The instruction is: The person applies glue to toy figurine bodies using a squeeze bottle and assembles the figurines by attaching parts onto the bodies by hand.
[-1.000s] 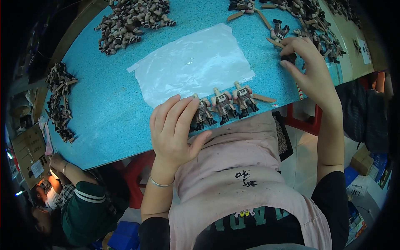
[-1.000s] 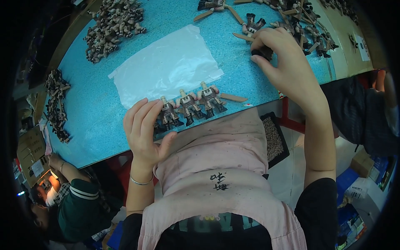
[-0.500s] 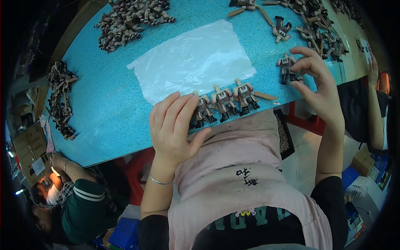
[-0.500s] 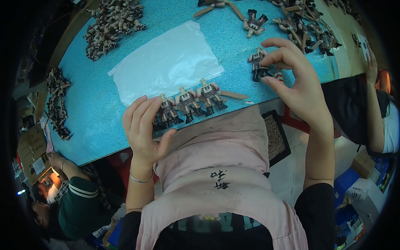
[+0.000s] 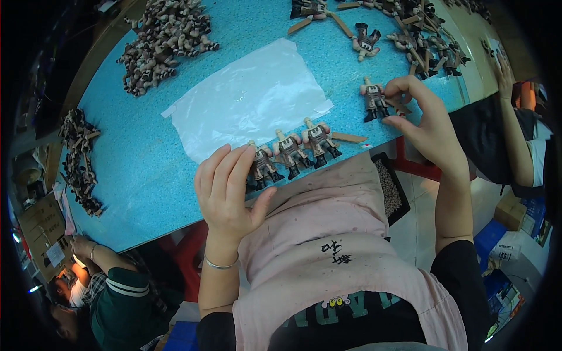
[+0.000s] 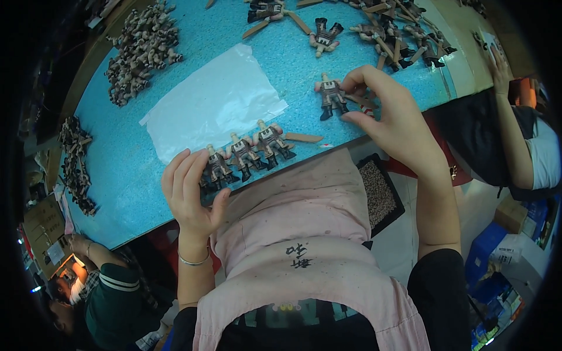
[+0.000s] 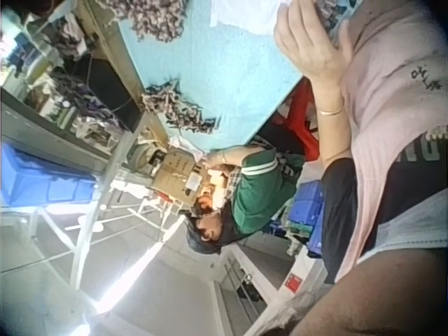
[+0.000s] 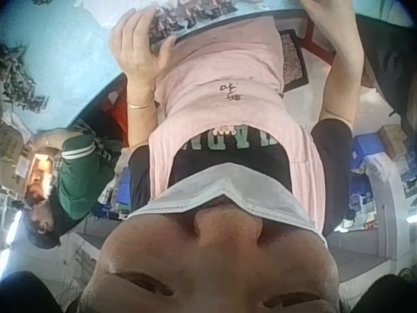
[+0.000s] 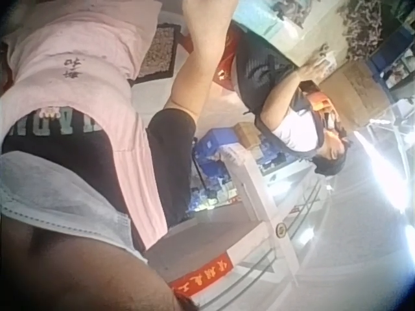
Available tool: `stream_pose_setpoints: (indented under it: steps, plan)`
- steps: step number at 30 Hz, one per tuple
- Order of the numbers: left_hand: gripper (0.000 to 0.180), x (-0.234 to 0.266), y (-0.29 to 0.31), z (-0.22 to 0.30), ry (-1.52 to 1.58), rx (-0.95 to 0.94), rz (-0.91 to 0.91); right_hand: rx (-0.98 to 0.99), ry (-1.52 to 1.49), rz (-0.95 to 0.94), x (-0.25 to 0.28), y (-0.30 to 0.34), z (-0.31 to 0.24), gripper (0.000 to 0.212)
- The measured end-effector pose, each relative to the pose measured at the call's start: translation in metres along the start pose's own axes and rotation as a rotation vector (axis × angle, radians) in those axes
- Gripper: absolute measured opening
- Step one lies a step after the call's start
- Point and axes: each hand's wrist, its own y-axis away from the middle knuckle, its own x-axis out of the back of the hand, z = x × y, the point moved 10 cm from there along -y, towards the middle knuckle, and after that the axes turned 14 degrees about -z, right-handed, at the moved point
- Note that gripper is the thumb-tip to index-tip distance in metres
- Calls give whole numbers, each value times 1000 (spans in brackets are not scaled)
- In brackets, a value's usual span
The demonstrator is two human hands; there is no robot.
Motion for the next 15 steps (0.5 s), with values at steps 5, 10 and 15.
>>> stream_pose_setpoints:
  steps: [5,10,15]
  plan:
    - [54,0,0,1,-6,-1,-2,108,-154,-26,-5,3,-8,35]
    - [54,0,1,1,-13,7,-5,173,-221,-106,-26,-2,-24,36]
    - [54,-1,2,-1,3,6,-9,236,-68,-138,-24,-12,-36,32]
